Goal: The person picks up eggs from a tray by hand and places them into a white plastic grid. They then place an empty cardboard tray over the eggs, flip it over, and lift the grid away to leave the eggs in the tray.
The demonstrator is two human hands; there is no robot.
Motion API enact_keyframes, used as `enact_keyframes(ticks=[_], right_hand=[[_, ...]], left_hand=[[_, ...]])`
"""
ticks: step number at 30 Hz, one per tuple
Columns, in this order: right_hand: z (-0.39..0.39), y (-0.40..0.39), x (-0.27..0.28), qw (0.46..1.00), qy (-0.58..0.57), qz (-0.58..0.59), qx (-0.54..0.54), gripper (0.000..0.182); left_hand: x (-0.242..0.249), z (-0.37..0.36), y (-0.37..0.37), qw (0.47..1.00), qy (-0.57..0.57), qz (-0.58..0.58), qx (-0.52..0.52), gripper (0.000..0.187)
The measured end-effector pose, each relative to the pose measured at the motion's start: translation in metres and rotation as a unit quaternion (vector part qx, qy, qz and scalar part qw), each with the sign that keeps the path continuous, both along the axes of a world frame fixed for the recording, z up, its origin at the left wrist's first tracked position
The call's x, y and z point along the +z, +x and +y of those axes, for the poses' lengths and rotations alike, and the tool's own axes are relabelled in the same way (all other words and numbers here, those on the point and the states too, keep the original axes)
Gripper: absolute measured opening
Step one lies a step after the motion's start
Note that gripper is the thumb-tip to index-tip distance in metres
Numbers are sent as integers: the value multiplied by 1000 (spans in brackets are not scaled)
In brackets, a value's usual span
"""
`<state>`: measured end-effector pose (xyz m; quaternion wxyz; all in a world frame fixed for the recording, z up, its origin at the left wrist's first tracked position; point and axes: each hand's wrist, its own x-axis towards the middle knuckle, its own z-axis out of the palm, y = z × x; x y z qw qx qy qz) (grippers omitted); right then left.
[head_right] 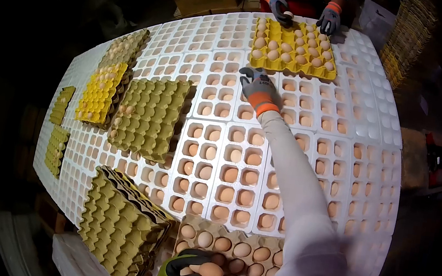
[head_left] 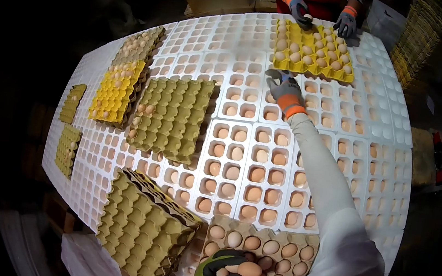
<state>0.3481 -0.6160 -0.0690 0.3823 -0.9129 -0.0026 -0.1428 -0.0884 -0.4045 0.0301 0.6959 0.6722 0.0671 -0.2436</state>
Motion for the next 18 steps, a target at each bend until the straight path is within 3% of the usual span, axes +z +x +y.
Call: enact_keyframes(ticks=[2, 5, 6, 9, 11, 12, 13, 14, 15, 17, 18], right_hand=[[3, 29, -11, 996, 48, -76, 24, 29], [7, 65, -63, 961, -257, -83, 55, 26], [8, 64, -68, 964, -229, -129, 22, 27], [-7, 40, -57, 984, 67, -162, 2, 29], [-33, -15, -26, 971, 167, -161, 63, 24], [-41, -61, -8, 941, 335, -33, 32, 18], [-62, -106, 15, 934, 335, -13, 124, 18], [-76, -138, 7, 881, 411, 24, 233, 20], [-91, -187, 23, 821, 464, 159, 292, 33], [-119, -267, 41, 699, 534, 293, 376, 49], [-128, -297, 57, 715, 519, 309, 352, 55]], left_hand=[[-7, -4, -3, 1000, 24, -13, 15, 50], [-11, -8, 8, 999, 12, 17, 29, 50], [-9, -11, 10, 999, -3, 41, 35, 50], [5, -24, 20, 990, -49, 114, 64, 48], [5, -28, 29, 996, 9, 75, 44, 45], [9, -34, 40, 998, 25, 46, 31, 44], [12, -42, 48, 998, 0, 40, 52, 42], [8, -48, 53, 998, 14, 34, 58, 42], [4, -54, 58, 997, 29, 31, 62, 42], [8, -85, 84, 984, 122, -130, -6, 39], [12, -108, 91, 980, 125, -152, 5, 37]])
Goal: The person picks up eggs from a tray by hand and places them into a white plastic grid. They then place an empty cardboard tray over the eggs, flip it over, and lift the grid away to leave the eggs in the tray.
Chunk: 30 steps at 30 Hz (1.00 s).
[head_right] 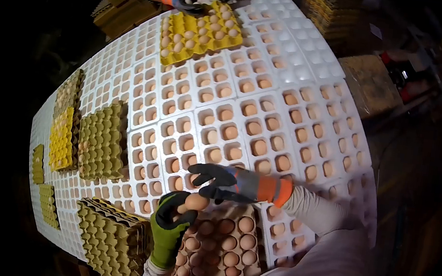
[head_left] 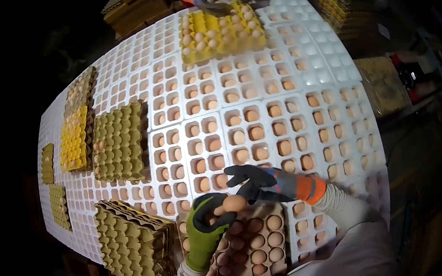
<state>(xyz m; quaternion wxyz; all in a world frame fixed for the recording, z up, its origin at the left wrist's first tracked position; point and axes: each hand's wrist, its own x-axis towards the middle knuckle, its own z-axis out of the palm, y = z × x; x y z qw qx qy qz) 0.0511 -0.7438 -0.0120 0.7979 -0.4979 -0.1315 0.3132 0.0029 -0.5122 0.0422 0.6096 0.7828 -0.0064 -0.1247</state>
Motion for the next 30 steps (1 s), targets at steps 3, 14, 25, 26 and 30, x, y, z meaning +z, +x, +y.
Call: enact_keyframes(ticks=[3, 14, 25, 26, 30], right_hand=[[-14, -55, -20, 988, 30, 23, -147, 60], [-236, 121, -104, 657, -488, -161, -551, 43], [-225, 5, -48, 683, -399, -234, -565, 46], [-220, -14, -41, 717, -372, -226, -545, 47], [-213, -89, -16, 758, -325, -242, -511, 49]], left_hand=[[-34, -45, 18, 990, 22, -110, -83, 36], [-124, -269, 202, 938, 71, -236, -245, 41], [-138, -408, 275, 790, 224, -546, -166, 37], [-156, -411, 290, 773, 286, -521, -223, 46], [-159, -379, 285, 829, 166, -480, -234, 55]])
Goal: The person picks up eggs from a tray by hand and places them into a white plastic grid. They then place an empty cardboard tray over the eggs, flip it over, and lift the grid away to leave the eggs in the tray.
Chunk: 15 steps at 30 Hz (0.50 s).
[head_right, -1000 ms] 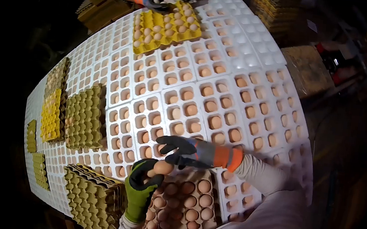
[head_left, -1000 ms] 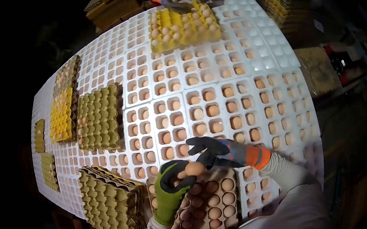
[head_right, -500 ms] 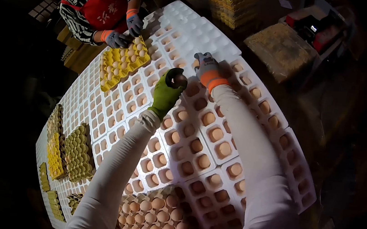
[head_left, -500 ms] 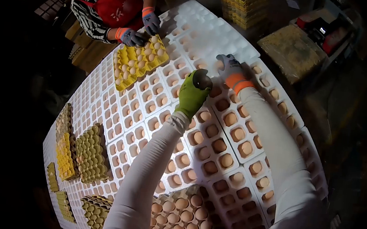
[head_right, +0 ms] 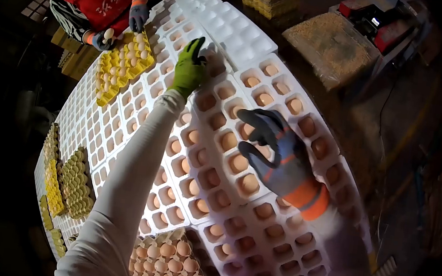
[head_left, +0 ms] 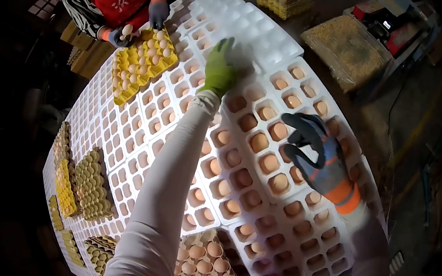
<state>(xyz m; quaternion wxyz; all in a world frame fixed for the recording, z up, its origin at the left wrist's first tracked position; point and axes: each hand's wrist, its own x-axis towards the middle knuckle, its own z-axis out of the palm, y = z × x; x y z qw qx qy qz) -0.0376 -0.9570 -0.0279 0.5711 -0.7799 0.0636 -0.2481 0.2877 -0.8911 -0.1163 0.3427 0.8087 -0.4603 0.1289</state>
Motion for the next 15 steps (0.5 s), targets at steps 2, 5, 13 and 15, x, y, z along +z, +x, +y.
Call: enact_keyframes(ticks=[2, 5, 13, 15], right_hand=[[0, -42, 5, 999, 10, 27, -40, 45], [21, -95, 3, 985, 47, 122, -109, 33], [182, -177, -13, 962, 78, 253, 71, 38], [211, -189, -19, 953, 76, 279, 92, 39]], left_hand=[[17, 51, -6, 973, -126, 186, -50, 50], [69, 165, -75, 853, -204, 478, -51, 46], [129, 466, -328, 862, -81, 371, 335, 33], [121, 508, -397, 870, -17, 307, 384, 37]])
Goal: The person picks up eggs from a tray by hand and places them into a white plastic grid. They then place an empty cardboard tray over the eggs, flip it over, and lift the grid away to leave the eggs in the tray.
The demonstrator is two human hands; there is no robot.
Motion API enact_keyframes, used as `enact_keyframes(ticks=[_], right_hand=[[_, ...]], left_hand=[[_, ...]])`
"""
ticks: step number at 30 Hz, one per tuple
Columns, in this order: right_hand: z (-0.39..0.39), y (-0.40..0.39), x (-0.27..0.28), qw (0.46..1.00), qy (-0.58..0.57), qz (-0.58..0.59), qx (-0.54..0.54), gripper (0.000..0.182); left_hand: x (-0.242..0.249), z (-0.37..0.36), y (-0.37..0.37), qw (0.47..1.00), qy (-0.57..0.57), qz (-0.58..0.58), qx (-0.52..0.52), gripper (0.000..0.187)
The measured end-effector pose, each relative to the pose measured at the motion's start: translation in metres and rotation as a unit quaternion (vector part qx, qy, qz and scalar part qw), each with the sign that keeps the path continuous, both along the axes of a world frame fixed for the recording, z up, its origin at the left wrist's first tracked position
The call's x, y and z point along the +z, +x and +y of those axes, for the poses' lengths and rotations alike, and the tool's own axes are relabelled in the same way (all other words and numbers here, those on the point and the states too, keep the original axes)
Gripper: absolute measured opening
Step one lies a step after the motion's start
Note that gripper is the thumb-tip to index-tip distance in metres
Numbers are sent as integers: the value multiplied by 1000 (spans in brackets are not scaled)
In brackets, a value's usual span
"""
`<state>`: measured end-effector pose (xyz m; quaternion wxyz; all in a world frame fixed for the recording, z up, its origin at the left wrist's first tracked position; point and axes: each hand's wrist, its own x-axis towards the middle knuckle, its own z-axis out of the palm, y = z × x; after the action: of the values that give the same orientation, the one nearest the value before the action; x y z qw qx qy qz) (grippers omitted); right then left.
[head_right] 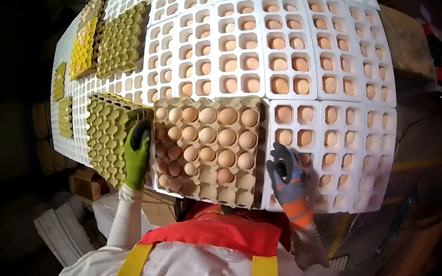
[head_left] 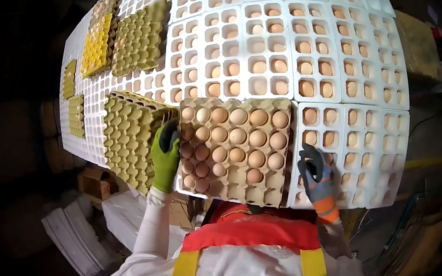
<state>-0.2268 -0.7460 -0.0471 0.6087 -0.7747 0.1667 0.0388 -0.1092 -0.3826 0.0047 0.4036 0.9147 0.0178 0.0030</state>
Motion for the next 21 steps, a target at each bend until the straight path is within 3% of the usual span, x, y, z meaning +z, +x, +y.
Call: enact_keyframes(ticks=[2, 3, 4, 5, 6, 8, 10, 12, 14, 16, 18, 20, 21], right_hand=[[22, -11, -1, 999, -14, -19, 22, 41], [31, -21, -19, 992, -89, -86, 21, 43], [39, -29, -36, 993, -102, -61, 4, 45], [43, -30, -27, 985, -167, -3, 43, 51], [52, -26, -17, 969, -231, 55, 72, 58], [67, -17, -17, 966, -192, 171, 28, 75], [85, -20, -73, 932, -358, 13, -54, 84], [87, -6, -43, 950, -289, 116, -34, 88], [86, -5, -31, 969, -226, 96, -37, 88], [85, -12, -9, 977, -176, 58, -102, 91], [73, -21, -10, 976, -163, 99, -106, 91], [51, -29, -7, 980, -138, 41, -134, 91], [32, -30, -34, 982, -116, 32, -146, 86]], left_hand=[[-19, 26, -48, 994, 103, -32, -4, 48], [-27, 30, -67, 996, 79, -26, 21, 49], [-37, 32, -81, 997, 54, -18, 44, 51], [-51, 35, -86, 991, -77, 42, 96, 51], [-56, 37, -91, 991, -58, 47, 108, 51], [-69, 33, -90, 993, -32, 49, 101, 51], [-78, 37, -74, 993, -52, 67, 86, 32], [-69, 27, -68, 980, -164, 38, 104, 27], [-59, 24, -70, 967, -217, 54, 122, 26], [-45, 16, -73, 975, -188, 6, 121, 27], [-33, 4, -81, 973, -193, -35, 118, 29], [-10, -17, -90, 983, -152, 13, 102, 23], [3, -42, -93, 982, -157, -7, 102, 22]])
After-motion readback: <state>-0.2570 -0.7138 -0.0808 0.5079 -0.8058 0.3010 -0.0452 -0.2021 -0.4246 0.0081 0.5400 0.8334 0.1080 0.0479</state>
